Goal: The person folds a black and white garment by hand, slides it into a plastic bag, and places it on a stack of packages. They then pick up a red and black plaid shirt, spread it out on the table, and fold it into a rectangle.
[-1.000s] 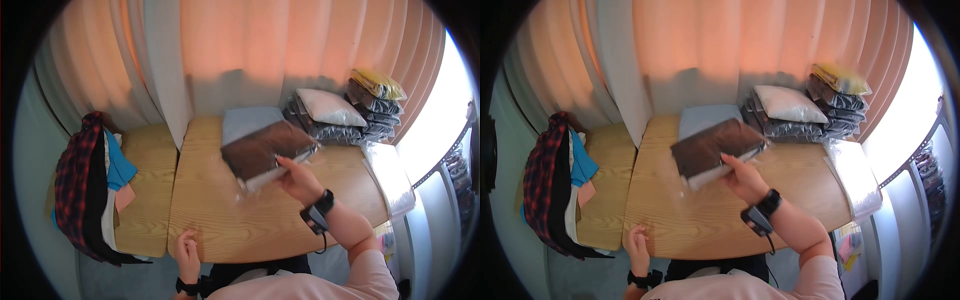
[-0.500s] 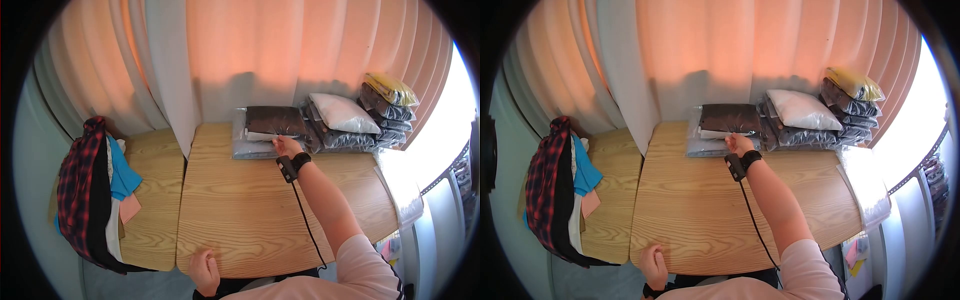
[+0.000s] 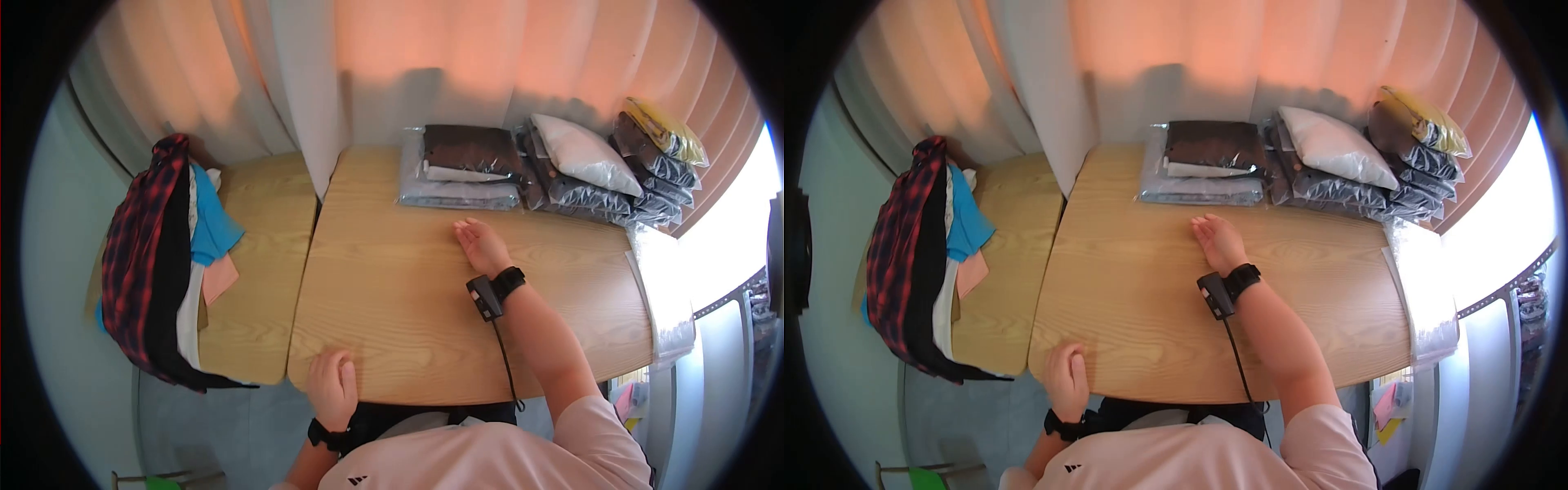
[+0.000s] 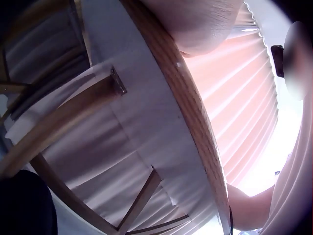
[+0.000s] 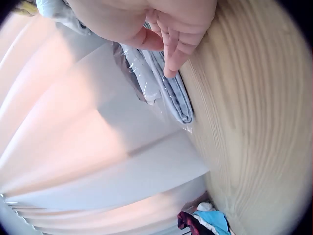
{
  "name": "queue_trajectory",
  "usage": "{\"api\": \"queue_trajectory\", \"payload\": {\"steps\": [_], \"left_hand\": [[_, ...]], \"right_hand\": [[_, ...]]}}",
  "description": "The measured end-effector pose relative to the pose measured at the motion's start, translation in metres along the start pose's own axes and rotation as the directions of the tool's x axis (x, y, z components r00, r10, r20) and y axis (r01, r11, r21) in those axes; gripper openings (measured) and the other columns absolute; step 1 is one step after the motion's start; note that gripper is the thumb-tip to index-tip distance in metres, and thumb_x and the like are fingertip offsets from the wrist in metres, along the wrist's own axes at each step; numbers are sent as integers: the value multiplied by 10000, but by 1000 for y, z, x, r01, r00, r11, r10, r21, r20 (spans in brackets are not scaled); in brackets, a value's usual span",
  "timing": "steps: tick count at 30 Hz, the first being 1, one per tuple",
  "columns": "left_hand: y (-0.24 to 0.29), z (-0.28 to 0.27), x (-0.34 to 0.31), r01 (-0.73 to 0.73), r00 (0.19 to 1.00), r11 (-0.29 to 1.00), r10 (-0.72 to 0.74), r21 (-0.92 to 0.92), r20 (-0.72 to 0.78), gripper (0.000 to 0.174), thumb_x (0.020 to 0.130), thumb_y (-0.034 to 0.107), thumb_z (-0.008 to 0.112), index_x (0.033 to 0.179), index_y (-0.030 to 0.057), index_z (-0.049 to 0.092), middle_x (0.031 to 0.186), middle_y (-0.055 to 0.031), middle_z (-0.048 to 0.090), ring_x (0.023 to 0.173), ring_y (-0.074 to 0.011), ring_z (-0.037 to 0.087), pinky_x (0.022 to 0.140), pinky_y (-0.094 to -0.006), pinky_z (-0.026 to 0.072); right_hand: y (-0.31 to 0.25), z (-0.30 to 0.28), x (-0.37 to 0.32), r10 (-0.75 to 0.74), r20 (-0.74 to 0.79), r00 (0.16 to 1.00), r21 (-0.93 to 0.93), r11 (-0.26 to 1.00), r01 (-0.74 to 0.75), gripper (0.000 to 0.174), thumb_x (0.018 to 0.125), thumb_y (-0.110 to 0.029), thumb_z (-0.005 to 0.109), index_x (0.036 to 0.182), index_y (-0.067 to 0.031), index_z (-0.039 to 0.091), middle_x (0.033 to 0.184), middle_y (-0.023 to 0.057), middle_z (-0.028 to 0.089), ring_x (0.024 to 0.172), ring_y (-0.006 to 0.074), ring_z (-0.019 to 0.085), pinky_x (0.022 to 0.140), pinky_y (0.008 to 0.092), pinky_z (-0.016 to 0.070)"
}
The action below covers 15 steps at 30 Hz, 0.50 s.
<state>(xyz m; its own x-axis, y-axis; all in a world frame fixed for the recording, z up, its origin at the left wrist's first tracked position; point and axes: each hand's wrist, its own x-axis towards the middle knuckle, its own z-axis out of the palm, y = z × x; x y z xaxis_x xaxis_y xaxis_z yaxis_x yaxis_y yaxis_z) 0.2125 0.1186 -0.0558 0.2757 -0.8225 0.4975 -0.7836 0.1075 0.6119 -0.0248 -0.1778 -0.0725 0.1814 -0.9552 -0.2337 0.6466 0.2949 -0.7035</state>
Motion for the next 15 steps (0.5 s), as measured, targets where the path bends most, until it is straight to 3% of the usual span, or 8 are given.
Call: {"api": "queue_trajectory", "payload": {"steps": [2,5,6,7,10,12,15], "left_hand": [[0,0,0,-62,998,998,62,19,-16,166,875,152,512,929,14,585,833,-133,591,758,-321,542,686,-395,428],[0,1,0,-21,1000,1000,21,-1,-15,180,889,162,513,936,5,586,856,-140,600,762,-312,555,689,-380,437],[-2,3,-2,6,999,1000,-5,25,-44,180,889,162,513,936,5,586,856,-140,600,762,-312,555,689,-380,437],[-7,5,-3,84,996,989,-87,-118,-20,204,909,184,505,953,1,583,856,-125,605,760,-275,566,681,-358,440],[-17,-17,11,363,931,788,-324,-498,167,309,992,267,378,1129,43,539,946,-51,622,840,-126,560,676,-272,441],[-40,-35,32,379,917,722,-375,-579,133,381,995,342,352,1222,59,468,996,-39,609,836,-100,550,667,-243,428],[-70,-80,68,367,898,805,-437,-465,-48,422,977,410,368,1196,63,467,1039,-45,591,834,-100,547,657,-236,424]], "right_hand": [[5,1,-21,4,15,1000,-3,1000,-4,301,910,-24,435,1184,91,385,1106,192,527,1055,268,549,925,316,467],[10,-10,-35,-21,87,996,16,1000,19,261,912,-34,448,1147,78,426,1104,187,538,1050,265,552,930,319,468],[12,-19,-37,-19,133,991,113,994,4,242,912,-41,460,1129,64,445,1094,179,549,1046,261,555,931,322,470],[16,-24,-36,-11,189,982,210,977,-30,222,912,-48,473,1112,50,463,1083,171,561,1043,256,558,933,324,472],[18,-34,-35,28,248,968,142,988,-65,180,903,-60,516,1064,20,511,1044,135,587,1013,232,574,922,311,480],[14,-32,-39,46,252,967,119,990,-78,162,898,-57,529,1042,16,531,1033,116,593,999,220,579,912,298,483],[12,-30,-37,64,240,969,93,992,-89,144,897,-56,533,1023,14,544,1024,102,595,995,212,577,908,292,483]]}}
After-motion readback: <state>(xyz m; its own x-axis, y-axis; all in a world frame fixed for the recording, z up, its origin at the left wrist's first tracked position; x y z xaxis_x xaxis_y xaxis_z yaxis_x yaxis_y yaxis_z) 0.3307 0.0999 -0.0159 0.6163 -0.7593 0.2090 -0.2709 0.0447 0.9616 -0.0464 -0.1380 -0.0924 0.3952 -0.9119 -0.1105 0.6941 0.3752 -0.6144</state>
